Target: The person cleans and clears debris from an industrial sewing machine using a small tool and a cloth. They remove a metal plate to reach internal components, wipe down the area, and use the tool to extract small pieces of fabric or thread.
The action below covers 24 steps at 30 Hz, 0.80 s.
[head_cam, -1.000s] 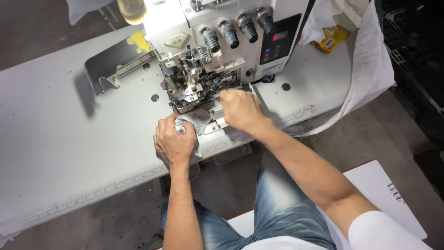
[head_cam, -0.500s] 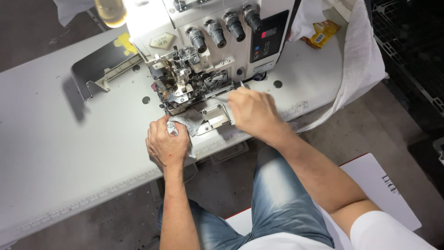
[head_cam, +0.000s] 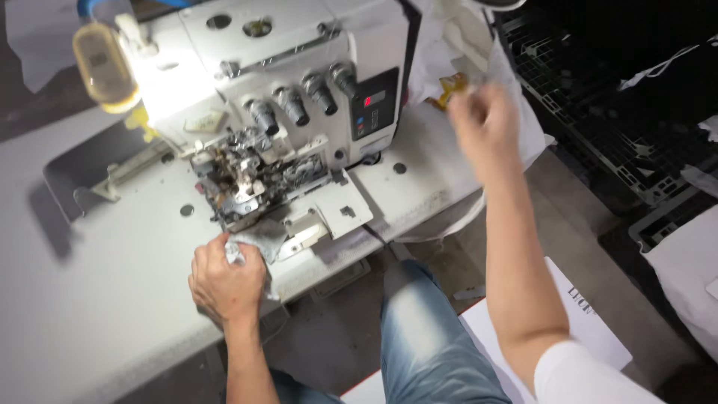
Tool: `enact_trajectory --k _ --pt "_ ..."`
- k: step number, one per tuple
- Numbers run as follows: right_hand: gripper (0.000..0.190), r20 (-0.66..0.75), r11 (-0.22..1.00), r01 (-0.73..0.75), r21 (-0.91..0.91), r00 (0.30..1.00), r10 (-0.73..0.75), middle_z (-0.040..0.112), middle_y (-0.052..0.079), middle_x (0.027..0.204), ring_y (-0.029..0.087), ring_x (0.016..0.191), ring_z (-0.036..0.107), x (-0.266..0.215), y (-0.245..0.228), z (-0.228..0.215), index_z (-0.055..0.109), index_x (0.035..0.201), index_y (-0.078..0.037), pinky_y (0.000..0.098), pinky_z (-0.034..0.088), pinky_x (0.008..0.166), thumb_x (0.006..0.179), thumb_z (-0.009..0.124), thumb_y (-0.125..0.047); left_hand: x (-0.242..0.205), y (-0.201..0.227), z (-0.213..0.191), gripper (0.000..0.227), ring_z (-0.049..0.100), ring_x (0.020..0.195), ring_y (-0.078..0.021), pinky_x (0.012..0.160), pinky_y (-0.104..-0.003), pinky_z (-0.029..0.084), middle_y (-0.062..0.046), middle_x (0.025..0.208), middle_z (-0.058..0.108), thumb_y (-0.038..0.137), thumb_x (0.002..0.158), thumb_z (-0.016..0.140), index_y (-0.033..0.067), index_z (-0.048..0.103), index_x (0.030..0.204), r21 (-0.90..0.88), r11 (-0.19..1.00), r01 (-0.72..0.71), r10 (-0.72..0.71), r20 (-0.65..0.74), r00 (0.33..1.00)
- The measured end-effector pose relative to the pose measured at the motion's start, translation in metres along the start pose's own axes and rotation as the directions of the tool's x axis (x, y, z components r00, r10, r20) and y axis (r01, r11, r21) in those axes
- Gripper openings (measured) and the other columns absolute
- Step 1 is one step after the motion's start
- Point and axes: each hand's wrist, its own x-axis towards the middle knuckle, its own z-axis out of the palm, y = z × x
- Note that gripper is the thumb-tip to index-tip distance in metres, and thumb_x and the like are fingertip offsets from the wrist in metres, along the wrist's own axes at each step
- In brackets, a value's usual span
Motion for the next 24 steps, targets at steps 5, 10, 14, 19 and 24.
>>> enact_trajectory --k 5,10,14,19,24 --pt "0.033 0.343 0.923 -0.326 0.206 0.907 0.244 0.066 -0.001 0.094 0.006 0.049 0.030 0.066 -0.017 0.040 0.057 0.120 -0.018 0.0216 0.026 0.046 0.101 0.048 -0.044 -0.002 -0.002 0.000 0.029 0.065 0.087 -0.0321 0.074 -0.046 0.049 -0.010 0.097 0.071 0.021 0.084 0.066 0.0085 0.076 0.109 -0.017 1.000 -0.001 0.001 0.008 1.000" --pt "0.015 0.514 0.870 -0.445 0.212 0.808 0.288 0.037 -0.001 0.070 0.011 0.051 0.022 0.108 0.022 0.094 0.045 0.079 -0.021 0.0288 0.016 0.049 0.085 0.046 -0.035 0.000 -0.001 -0.002 0.030 0.065 0.087 -0.0304 0.074 -0.045 0.049 -0.008 0.097 0.071 0.024 0.084 0.064 0.0118 0.076 0.109 0.006 1.000 0.030 -0.030 0.059 0.998" --pt "0.026 0.645 0.780 -0.521 0.345 0.736 0.207 0.038 -0.003 0.067 0.008 0.050 0.016 0.122 0.049 0.098 0.044 0.073 -0.021 0.0251 0.013 0.047 0.082 0.055 -0.043 0.000 -0.001 0.001 0.029 0.064 0.085 -0.0313 0.073 -0.046 0.049 -0.007 0.094 0.070 0.020 0.081 0.066 0.0106 0.076 0.107 -0.010 1.000 0.013 -0.013 0.010 1.000" --pt "0.042 0.712 0.731 -0.511 0.453 0.701 0.049 0.048 -0.009 0.056 0.002 0.042 0.021 0.128 0.061 0.109 0.052 0.071 -0.023 0.0199 0.023 0.039 0.080 0.071 -0.059 0.000 -0.002 0.001 0.029 0.064 0.084 -0.0307 0.071 -0.045 0.048 -0.007 0.094 0.070 0.019 0.080 0.066 0.0105 0.075 0.106 0.001 1.000 0.006 -0.006 -0.001 1.000" --pt "0.045 0.445 0.871 -0.473 0.134 0.814 0.373 0.061 0.008 0.105 0.021 0.099 0.056 0.117 0.024 0.107 0.060 0.109 -0.017 0.0364 0.047 0.099 0.082 0.031 -0.039 0.000 0.000 0.001 0.028 0.064 0.084 -0.0318 0.073 -0.046 0.049 -0.007 0.093 0.069 0.019 0.080 0.066 0.0110 0.075 0.105 0.002 1.000 0.002 -0.002 -0.011 1.000"
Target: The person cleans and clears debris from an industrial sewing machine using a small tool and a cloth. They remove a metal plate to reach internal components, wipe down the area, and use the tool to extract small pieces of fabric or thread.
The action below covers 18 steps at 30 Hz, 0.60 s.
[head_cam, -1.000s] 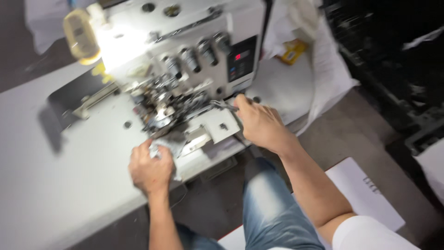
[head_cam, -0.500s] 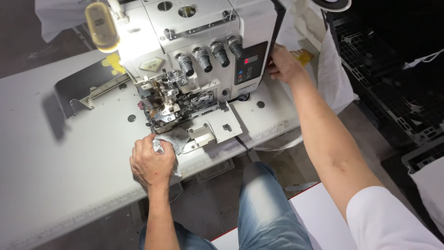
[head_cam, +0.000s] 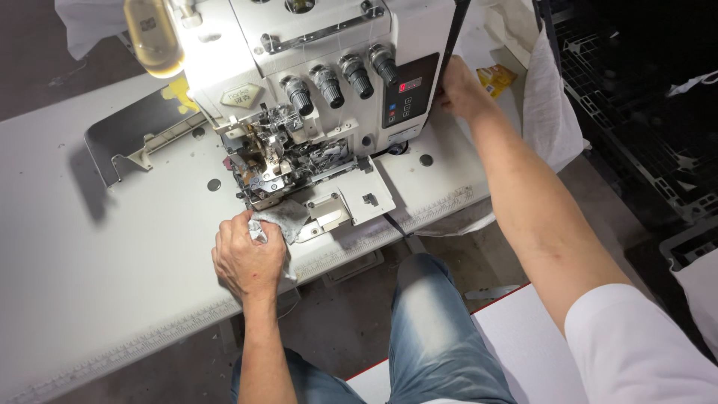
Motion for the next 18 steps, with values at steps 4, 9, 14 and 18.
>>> enact_trajectory --k 4,9,14,18 --pt "0.037 0.314 0.983 -0.103 0.150 0.948 0.052 0.027 -0.006 0.050 0.005 0.041 0.015 0.028 0.007 -0.014 0.031 0.056 -0.025 0.0218 0.008 0.042 0.082 0.043 -0.048 0.001 0.001 -0.001 0.029 0.064 0.083 -0.0327 0.072 -0.047 0.049 -0.008 0.092 0.069 0.019 0.080 0.066 0.0100 0.075 0.106 0.004 1.000 0.010 -0.010 0.011 1.000" --pt "0.029 0.133 0.989 -0.100 0.111 0.988 0.085 0.032 -0.007 0.057 0.006 0.050 0.017 0.018 0.006 -0.008 0.029 0.061 -0.027 0.0250 0.013 0.053 0.078 0.050 -0.039 0.002 0.001 0.000 0.029 0.064 0.083 -0.0325 0.071 -0.046 0.048 -0.008 0.093 0.069 0.020 0.079 0.066 0.0107 0.074 0.105 0.010 1.000 0.014 -0.015 0.018 1.000" --pt "0.022 0.030 0.995 -0.100 0.023 0.995 0.099 0.031 -0.004 0.070 0.012 0.063 0.018 0.011 0.002 -0.005 0.029 0.075 -0.026 0.0286 0.014 0.058 0.084 0.038 -0.044 0.001 -0.002 0.000 0.028 0.064 0.085 -0.0333 0.072 -0.048 0.048 -0.008 0.094 0.070 0.023 0.081 0.065 0.0115 0.075 0.105 -0.007 1.000 0.015 -0.015 0.042 0.999" --pt "0.057 -0.076 0.977 -0.118 0.177 0.988 0.133 0.024 -0.003 0.063 0.011 0.053 0.019 -0.046 -0.011 0.002 0.035 0.077 -0.019 0.0286 0.016 0.048 0.095 0.032 -0.073 -0.002 -0.014 0.002 0.021 0.065 0.089 -0.0260 0.081 -0.044 0.046 -0.004 0.095 0.074 0.031 0.090 0.062 0.0151 0.073 0.098 -0.092 0.993 0.069 -0.045 0.238 0.970"
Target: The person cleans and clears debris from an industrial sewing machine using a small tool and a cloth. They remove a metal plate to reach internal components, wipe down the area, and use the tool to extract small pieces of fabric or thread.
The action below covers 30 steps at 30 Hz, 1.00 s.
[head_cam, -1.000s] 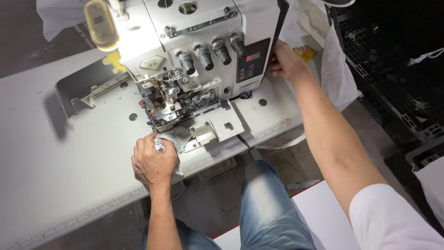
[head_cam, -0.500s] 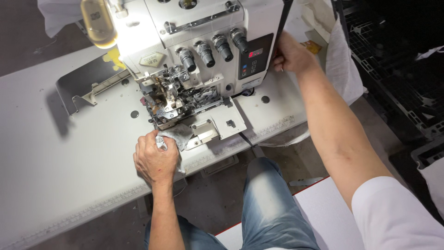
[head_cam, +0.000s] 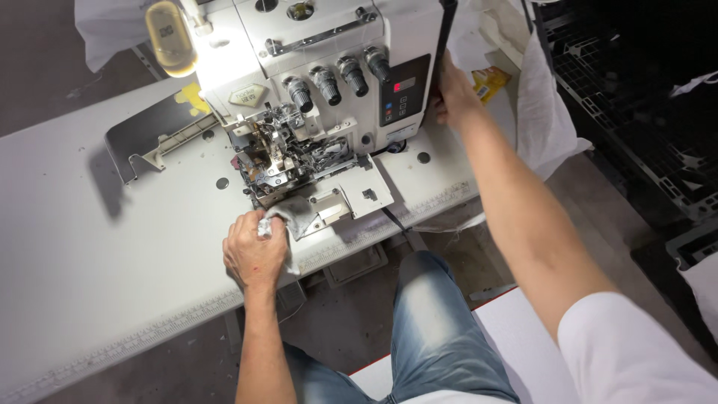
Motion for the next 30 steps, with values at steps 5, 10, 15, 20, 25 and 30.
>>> enact_trajectory --k 5,10,15,20,25,30 --pt "0.025 -0.200 0.894 0.444 0.056 0.883 -0.425 0.041 -0.004 0.057 0.012 0.041 0.046 0.007 0.100 -0.051 0.063 0.102 -0.007 0.0294 0.043 0.037 0.094 0.052 -0.028 -0.016 0.051 -0.019 0.010 0.073 0.078 -0.0292 0.070 -0.041 0.053 -0.006 0.079 0.075 0.012 0.086 0.073 0.0184 0.075 0.092 -0.486 0.872 0.057 -0.089 -0.043 0.995" --pt "0.024 0.071 0.730 0.653 -0.202 0.753 -0.654 0.058 0.007 0.056 0.020 0.048 0.061 -0.149 0.109 -0.046 0.066 0.118 0.004 0.0330 0.050 0.052 0.107 0.050 -0.009 0.000 0.091 -0.003 0.018 0.076 0.081 -0.0255 0.072 -0.037 0.058 -0.006 0.085 0.078 0.005 0.088 0.077 0.0166 0.077 0.102 -0.589 0.787 -0.185 0.066 -0.218 0.974" --pt "0.029 0.395 0.326 0.817 -0.476 0.529 -0.751 0.079 0.012 0.096 0.024 0.087 0.078 -0.136 0.133 -0.017 0.073 0.126 -0.012 0.0374 0.063 0.076 0.101 0.059 -0.011 0.022 0.091 0.010 0.013 0.070 0.070 -0.0224 0.059 -0.040 0.060 0.003 0.078 0.064 0.021 0.092 0.065 0.0264 0.072 0.101 0.134 0.865 -0.484 0.490 -0.021 0.871" --pt "0.028 0.509 0.167 0.849 -0.502 0.446 -0.736 0.078 0.009 0.094 0.031 0.084 0.076 -0.137 0.126 0.025 0.073 0.121 -0.016 0.0449 0.061 0.073 0.104 0.052 -0.022 0.022 0.087 0.042 0.006 0.070 0.060 -0.0255 0.052 -0.043 0.058 0.001 0.074 0.062 0.028 0.087 0.069 0.0236 0.064 0.087 0.210 0.925 -0.317 0.342 -0.095 0.935" --pt "0.029 0.552 0.119 0.873 -0.473 0.399 -0.732 0.074 0.013 0.084 0.035 0.076 0.075 -0.118 0.143 0.053 0.073 0.116 -0.013 0.0461 0.060 0.066 0.102 0.048 -0.017 0.019 0.078 0.045 0.018 0.070 0.062 -0.0198 0.054 -0.037 0.058 0.005 0.069 0.058 0.031 0.087 0.069 0.0249 0.053 0.081 0.232 0.945 -0.230 0.273 -0.176 0.946" --pt "0.027 0.492 0.069 0.891 -0.448 0.311 -0.813 0.064 0.005 0.073 0.030 0.066 0.073 -0.094 0.168 0.070 0.068 0.115 -0.019 0.0400 0.059 0.058 0.098 0.050 -0.009 0.019 0.086 0.024 0.015 0.074 0.066 -0.0313 0.057 -0.046 0.058 -0.007 0.069 0.069 0.032 0.097 0.065 0.0198 0.073 0.092 0.051 0.966 -0.253 0.257 -0.115 0.960"
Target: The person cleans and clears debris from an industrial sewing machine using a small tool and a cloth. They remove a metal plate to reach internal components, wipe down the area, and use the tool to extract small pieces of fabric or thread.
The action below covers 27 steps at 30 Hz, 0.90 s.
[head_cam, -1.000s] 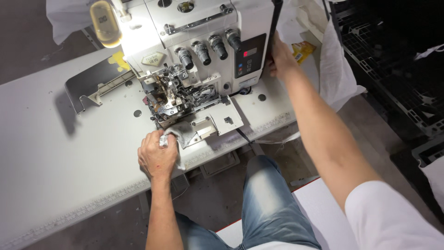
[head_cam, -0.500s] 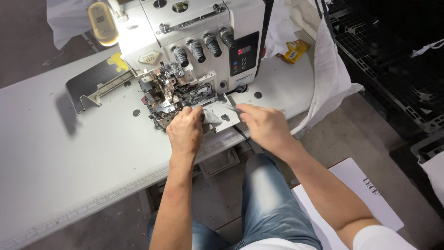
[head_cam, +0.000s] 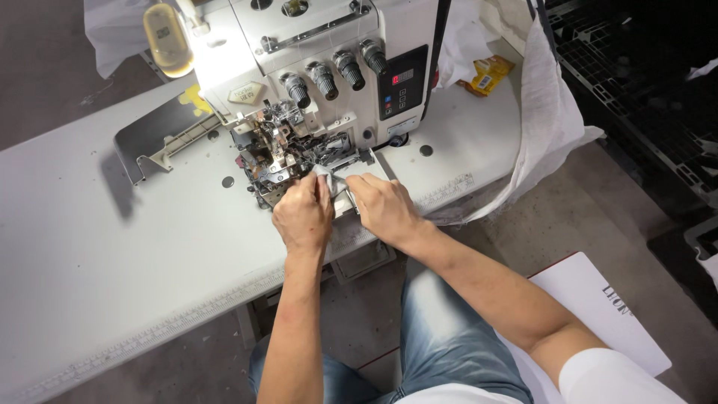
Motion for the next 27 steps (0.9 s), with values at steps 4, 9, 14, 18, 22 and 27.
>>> enact_trajectory --k 4,9,14,18,22,27 --pt "0.028 0.000 0.996 -0.034 0.081 0.999 0.034 0.063 0.003 0.068 0.026 0.061 0.071 -0.004 -0.014 -0.019 0.070 0.116 -0.018 0.0344 0.058 0.055 0.097 0.053 -0.006 -0.006 -0.008 0.003 0.015 0.073 0.065 -0.0345 0.058 -0.048 0.058 -0.009 0.065 0.068 0.034 0.095 0.068 0.0223 0.076 0.090 -0.032 0.997 0.073 -0.072 0.017 0.997" --pt "0.026 0.005 0.998 0.040 -0.055 0.999 -0.040 0.062 0.008 0.070 0.033 0.065 0.072 0.018 0.020 0.031 0.068 0.113 -0.016 0.0424 0.059 0.056 0.096 0.050 -0.009 -0.002 -0.006 0.011 0.022 0.072 0.065 -0.0340 0.060 -0.047 0.058 -0.010 0.062 0.068 0.041 0.095 0.066 0.0247 0.077 0.085 0.022 0.983 0.181 -0.182 0.038 0.983" --pt "0.019 0.040 1.000 0.022 0.020 0.999 -0.023 0.060 0.008 0.066 0.034 0.060 0.071 0.033 0.037 0.082 0.066 0.099 -0.013 0.0413 0.056 0.051 0.093 0.048 -0.009 -0.005 -0.011 0.007 0.020 0.072 0.067 -0.0360 0.061 -0.050 0.058 -0.012 0.065 0.068 0.038 0.094 0.065 0.0248 0.078 0.087 0.011 0.982 0.188 -0.188 0.063 0.980" --pt "0.021 0.088 0.975 0.024 0.223 0.995 -0.045 0.065 0.018 0.065 0.044 0.065 0.071 0.041 -0.043 0.019 0.068 0.097 -0.007 0.0502 0.056 0.055 0.090 0.048 -0.003 -0.029 -0.055 0.031 0.009 0.071 0.070 -0.0361 0.062 -0.049 0.057 -0.010 0.070 0.066 0.025 0.084 0.071 0.0204 0.076 0.090 -0.029 0.992 0.127 -0.128 -0.030 0.991" --pt "0.021 0.134 0.991 -0.006 0.135 0.991 -0.012 0.068 0.013 0.064 0.038 0.060 0.072 0.029 -0.021 0.043 0.070 0.085 -0.009 0.0467 0.058 0.053 0.088 0.050 -0.006 -0.039 -0.050 -0.002 0.004 0.071 0.073 -0.0345 0.066 -0.044 0.056 -0.009 0.072 0.067 0.021 0.087 0.074 0.0189 0.075 0.084 -0.190 0.966 0.174 -0.187 -0.051 0.981" --pt "0.017 0.046 0.999 -0.047 -0.001 0.998 0.047 0.064 0.009 0.066 0.034 0.058 0.072 0.022 -0.001 0.030 0.065 0.087 -0.013 0.0447 0.056 0.052 0.091 0.049 -0.011 -0.034 -0.032 -0.001 0.005 0.072 0.075 -0.0340 0.067 -0.038 0.056 -0.014 0.076 0.070 0.008 0.091 0.074 0.0111 0.077 0.091 -0.421 0.900 0.116 -0.194 -0.147 0.970"
